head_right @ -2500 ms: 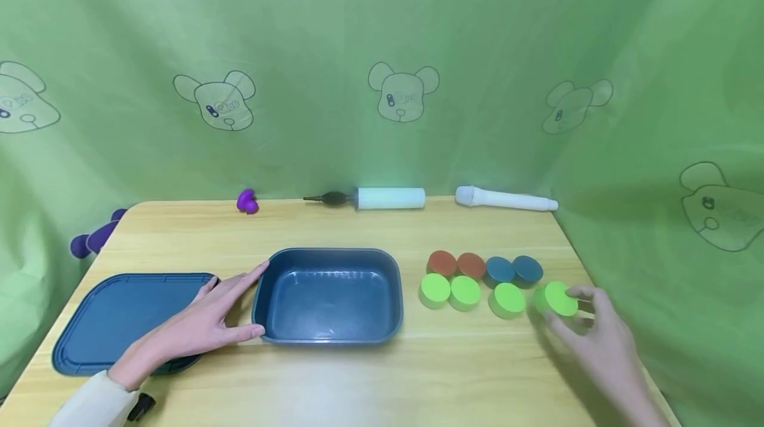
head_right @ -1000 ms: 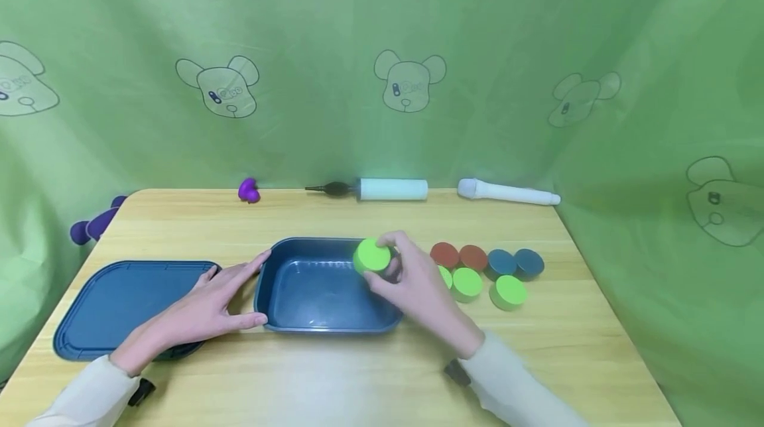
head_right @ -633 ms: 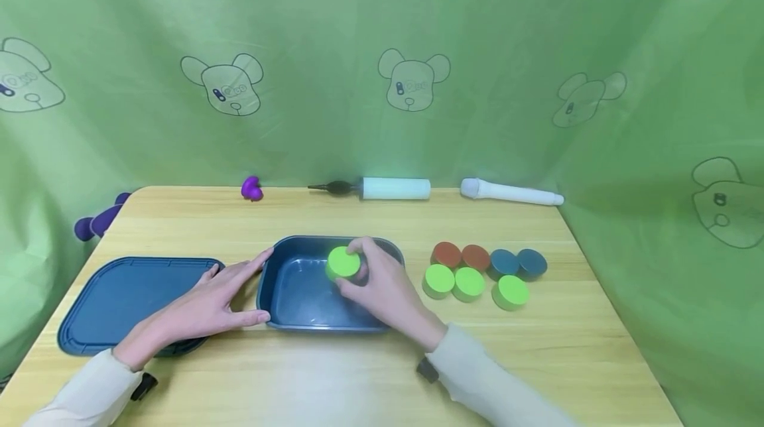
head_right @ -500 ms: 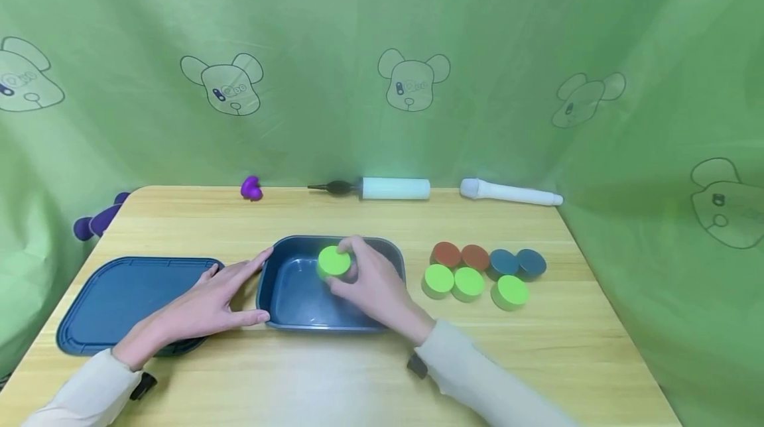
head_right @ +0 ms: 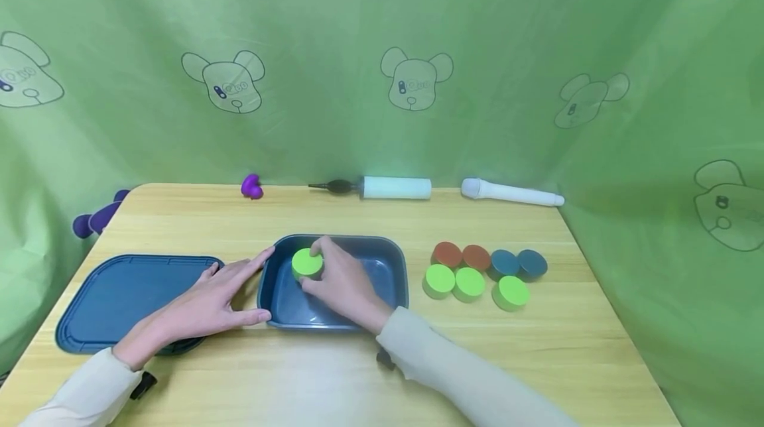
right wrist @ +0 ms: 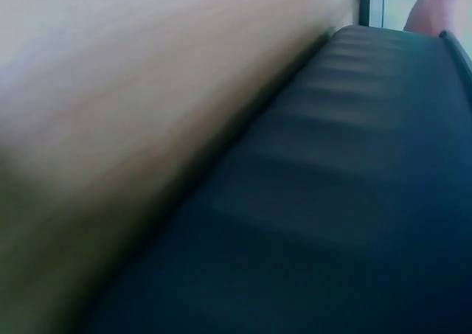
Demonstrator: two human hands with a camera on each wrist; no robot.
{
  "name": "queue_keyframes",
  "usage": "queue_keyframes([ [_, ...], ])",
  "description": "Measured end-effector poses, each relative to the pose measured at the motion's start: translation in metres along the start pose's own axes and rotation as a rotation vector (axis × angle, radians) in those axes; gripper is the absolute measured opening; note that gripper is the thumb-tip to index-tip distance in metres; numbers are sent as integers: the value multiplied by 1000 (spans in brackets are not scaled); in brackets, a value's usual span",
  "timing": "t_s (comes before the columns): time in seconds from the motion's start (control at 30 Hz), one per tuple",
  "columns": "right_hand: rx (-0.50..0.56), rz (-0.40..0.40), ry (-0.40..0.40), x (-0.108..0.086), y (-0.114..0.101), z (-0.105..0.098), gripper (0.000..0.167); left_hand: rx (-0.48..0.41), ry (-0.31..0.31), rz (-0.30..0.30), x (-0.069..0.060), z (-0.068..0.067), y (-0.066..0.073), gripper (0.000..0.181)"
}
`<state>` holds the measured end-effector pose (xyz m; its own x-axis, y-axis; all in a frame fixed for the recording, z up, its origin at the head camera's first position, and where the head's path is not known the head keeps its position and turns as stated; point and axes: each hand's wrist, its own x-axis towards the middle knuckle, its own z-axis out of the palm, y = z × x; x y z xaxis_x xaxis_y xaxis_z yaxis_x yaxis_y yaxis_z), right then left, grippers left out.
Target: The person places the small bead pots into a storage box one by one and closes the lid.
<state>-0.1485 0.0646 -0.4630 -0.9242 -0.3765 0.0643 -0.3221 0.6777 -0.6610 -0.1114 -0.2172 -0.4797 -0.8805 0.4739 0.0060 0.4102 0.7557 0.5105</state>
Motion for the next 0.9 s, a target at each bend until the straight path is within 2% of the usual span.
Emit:
queue_keyframes([
  [0.27,20,26,-55,11,-10,12,39,-4,-15,-17,0,-2,2,108],
  [0.53,51,33,-84,13,-10,13,32,-11,-23,-28,0,0,2,108],
  [0.9,121,82,-112,10,-9,12,42,-7,-37,-25,0,1,2,106],
])
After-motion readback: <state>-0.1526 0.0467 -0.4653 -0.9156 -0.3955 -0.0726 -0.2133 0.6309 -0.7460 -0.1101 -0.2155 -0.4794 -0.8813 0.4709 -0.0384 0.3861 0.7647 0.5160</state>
